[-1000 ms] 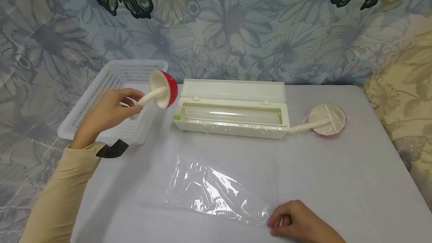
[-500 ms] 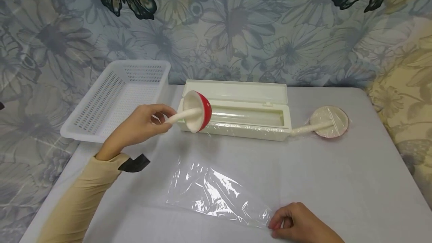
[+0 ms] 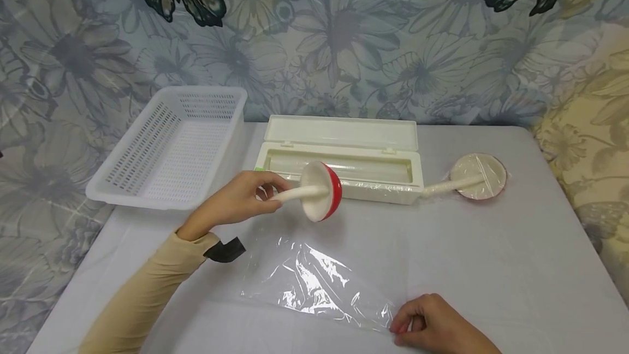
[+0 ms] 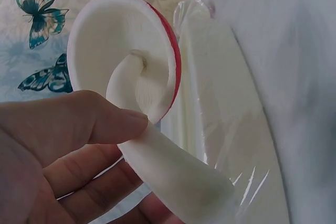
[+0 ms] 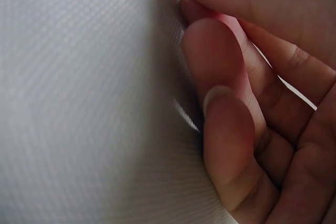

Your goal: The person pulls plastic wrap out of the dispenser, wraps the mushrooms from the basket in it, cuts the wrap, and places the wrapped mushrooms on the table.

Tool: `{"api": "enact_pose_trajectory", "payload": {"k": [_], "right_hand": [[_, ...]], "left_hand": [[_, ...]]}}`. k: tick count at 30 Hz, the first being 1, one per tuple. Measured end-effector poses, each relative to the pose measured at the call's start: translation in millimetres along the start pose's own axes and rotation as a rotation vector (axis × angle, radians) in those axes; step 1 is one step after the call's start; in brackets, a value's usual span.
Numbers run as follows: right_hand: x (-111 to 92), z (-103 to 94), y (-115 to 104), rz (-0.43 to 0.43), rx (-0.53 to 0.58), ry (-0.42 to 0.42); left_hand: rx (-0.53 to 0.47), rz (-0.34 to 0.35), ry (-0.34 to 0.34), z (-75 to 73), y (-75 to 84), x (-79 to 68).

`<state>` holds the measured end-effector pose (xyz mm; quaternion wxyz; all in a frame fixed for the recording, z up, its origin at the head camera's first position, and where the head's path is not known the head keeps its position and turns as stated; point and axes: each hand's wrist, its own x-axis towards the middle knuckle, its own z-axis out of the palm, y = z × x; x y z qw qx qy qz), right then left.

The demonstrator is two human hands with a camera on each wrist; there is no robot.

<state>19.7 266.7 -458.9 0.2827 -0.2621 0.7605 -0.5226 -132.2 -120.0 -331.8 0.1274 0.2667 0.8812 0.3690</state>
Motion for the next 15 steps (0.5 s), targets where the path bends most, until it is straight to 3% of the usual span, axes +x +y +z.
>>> {"api": "enact_pose_trajectory", "payload": {"k": [10, 15], "right_hand": [[0, 0.5, -1, 0.014, 0.017, 0.004], [-1, 0.1, -1, -0.018, -0.008, 0.011]], "left_hand": [[-0.043, 0.075, -0.122, 25.8, -5.7, 12.1], [-0.022, 0.116, -0.173, 42.1, -6.6, 16.8]]}}
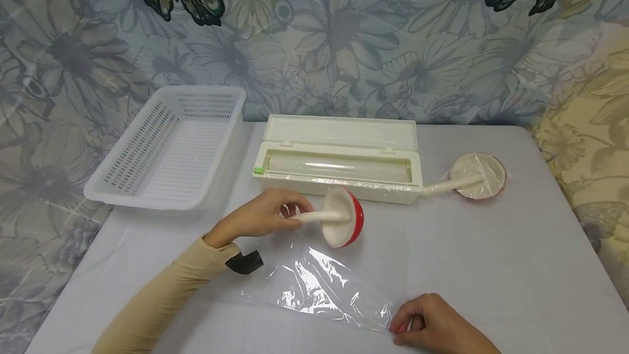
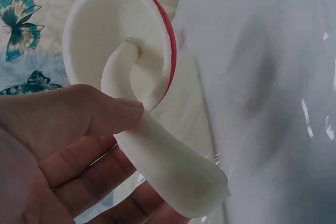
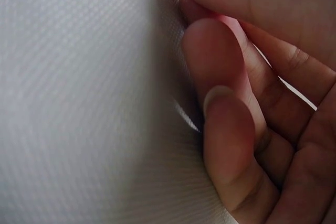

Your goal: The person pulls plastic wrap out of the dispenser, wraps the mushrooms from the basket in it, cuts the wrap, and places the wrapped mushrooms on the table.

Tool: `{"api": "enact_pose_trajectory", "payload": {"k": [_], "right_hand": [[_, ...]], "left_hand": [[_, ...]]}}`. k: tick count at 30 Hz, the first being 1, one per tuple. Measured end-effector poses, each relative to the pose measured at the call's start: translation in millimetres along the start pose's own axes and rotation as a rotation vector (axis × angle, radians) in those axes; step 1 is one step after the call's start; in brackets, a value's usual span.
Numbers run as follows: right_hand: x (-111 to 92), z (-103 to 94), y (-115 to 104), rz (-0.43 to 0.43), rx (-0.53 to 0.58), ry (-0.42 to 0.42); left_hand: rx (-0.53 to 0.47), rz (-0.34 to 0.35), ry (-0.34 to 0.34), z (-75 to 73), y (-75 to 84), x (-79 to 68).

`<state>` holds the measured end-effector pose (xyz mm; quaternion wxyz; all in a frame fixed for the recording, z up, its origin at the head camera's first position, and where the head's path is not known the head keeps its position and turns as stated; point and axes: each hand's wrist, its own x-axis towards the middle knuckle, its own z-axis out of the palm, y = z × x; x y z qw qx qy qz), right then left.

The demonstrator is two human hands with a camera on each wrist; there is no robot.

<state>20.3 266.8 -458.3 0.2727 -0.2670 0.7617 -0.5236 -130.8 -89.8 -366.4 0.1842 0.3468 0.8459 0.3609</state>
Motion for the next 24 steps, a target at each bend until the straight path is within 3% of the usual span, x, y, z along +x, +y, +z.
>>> {"api": "enact_pose_trajectory", "payload": {"k": [8, 15, 24], "right_hand": [[0, -1.3, 0, -0.001, -0.011, -0.001], [0, -2.2, 0, -0.016, -0.016, -0.001], [0, -2.2, -2, 0.027, 0.009, -0.013]], "left_hand": [[0.041, -0.044, -0.071, 19.9, -3.3, 4.9], [0.059, -0.095, -0.098, 32.6, -9.9, 7.4], [0.116, -0.143, -0.113, 42.0, -12.0, 6.5]]}}
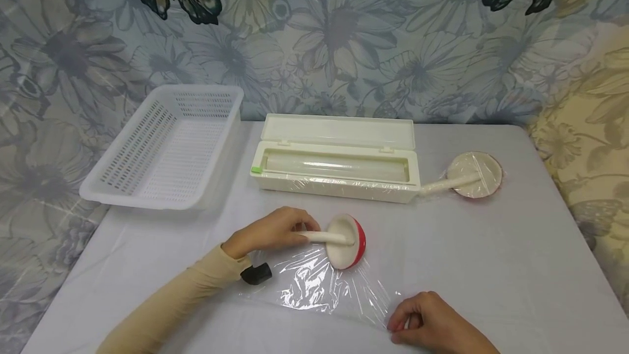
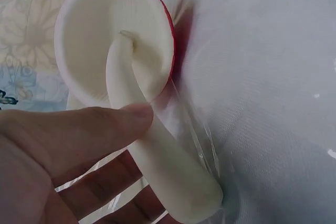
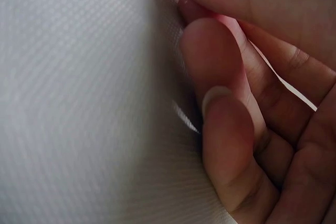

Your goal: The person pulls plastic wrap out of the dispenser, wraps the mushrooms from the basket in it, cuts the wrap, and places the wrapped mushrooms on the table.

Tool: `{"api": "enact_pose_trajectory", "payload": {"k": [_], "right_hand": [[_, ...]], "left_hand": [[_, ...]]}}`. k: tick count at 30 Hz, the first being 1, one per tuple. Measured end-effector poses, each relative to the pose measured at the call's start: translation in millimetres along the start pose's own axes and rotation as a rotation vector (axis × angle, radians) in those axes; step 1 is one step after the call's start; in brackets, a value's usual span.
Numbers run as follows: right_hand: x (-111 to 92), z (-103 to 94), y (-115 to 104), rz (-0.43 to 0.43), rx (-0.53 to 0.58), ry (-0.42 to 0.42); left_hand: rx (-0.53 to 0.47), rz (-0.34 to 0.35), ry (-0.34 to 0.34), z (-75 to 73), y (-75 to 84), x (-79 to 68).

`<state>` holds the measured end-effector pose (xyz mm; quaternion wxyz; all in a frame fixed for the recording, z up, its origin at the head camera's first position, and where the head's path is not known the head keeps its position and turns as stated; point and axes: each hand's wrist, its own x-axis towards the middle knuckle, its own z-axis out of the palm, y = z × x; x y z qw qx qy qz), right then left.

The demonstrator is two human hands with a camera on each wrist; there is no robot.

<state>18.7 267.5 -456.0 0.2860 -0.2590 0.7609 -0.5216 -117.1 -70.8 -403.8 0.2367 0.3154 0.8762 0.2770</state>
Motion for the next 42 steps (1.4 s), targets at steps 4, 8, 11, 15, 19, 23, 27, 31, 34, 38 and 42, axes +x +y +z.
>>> {"api": "enact_pose_trajectory", "payload": {"k": [4, 8, 11, 15, 19, 23, 27, 31, 34, 38, 42], "right_hand": [[0, 0.2, 0, -0.012, -0.006, 0.007], [0, 0.6, 0, -0.011, -0.002, 0.011], [0, 1.2, 1, -0.012, 0.014, 0.01], [0, 1.9, 1, -0.021, 0.026, 0.004], [1, 1.2, 0, -0.019, 0.019, -0.002], [1, 0.5, 0, -0.028, 0.002, 0.003], [1, 0.2, 0, -0.028, 0.001, 0.003], [1, 0.6, 1, -0.035, 0.004, 0.005], [0, 1.1, 1, -0.056, 0.002, 0.01], [0, 1.4, 2, -0.078, -0.001, 0.013], [1, 1.7, 2, -0.076, 0.008, 0.009]], "left_hand": [[0.019, -0.005, 0.007, 0.7, 0.7, -1.7], [0.026, -0.009, 0.019, 1.7, -0.5, -4.4], [0.044, -0.007, 0.036, 1.3, -1.1, -8.5], [0.082, -0.013, 0.079, 0.1, -2.7, -18.3], [0.115, -0.032, 0.12, 1.2, -8.7, -31.7], [0.107, -0.043, 0.137, 2.4, -13.9, -45.4], [0.066, -0.057, 0.15, 2.6, -18.5, -56.7], [0.021, -0.04, 0.154, 1.6, -23.5, -66.2], [0.003, 0.005, 0.142, 1.2, -28.3, -72.2], [-0.017, 0.041, 0.089, 2.2, -34.5, -81.4], [-0.062, 0.03, -0.009, 3.8, -38.4, -93.5]]}}
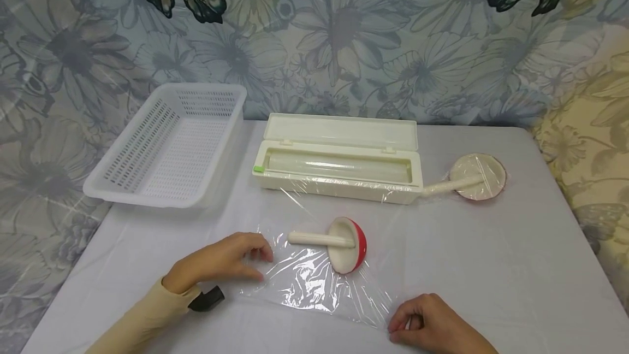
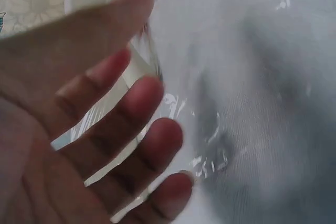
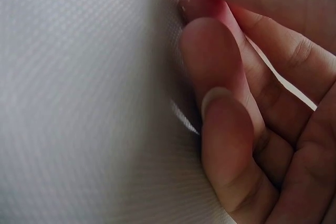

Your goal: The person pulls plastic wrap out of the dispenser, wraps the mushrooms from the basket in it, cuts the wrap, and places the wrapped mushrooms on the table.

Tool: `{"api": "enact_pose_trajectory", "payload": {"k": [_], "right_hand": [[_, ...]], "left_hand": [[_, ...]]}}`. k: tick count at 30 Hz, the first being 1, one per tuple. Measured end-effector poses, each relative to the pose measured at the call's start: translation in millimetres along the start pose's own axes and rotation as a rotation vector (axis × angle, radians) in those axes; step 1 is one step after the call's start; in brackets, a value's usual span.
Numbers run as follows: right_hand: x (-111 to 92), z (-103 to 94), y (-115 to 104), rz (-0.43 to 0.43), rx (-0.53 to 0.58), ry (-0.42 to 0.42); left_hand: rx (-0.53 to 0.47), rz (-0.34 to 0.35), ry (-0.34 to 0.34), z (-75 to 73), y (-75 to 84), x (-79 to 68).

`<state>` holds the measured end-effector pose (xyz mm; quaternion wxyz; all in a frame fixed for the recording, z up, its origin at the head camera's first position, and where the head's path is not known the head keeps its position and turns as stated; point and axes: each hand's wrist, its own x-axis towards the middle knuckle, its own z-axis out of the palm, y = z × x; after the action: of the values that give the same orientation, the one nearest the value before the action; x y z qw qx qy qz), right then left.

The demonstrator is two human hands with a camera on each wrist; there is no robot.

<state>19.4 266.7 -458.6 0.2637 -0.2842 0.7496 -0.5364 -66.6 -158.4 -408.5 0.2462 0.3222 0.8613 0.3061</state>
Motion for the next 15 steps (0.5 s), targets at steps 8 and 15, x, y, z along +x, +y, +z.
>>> {"api": "enact_pose_trajectory", "payload": {"k": [8, 15], "right_hand": [[-1, 0.3, 0, 0.007, 0.009, 0.002], [-1, 0.9, 0, -0.015, 0.004, 0.009]], "left_hand": [[0.069, -0.101, -0.097, 7.0, 2.4, -16.7], [0.18, -0.113, -0.095, 10.0, 5.3, -19.8]]}}
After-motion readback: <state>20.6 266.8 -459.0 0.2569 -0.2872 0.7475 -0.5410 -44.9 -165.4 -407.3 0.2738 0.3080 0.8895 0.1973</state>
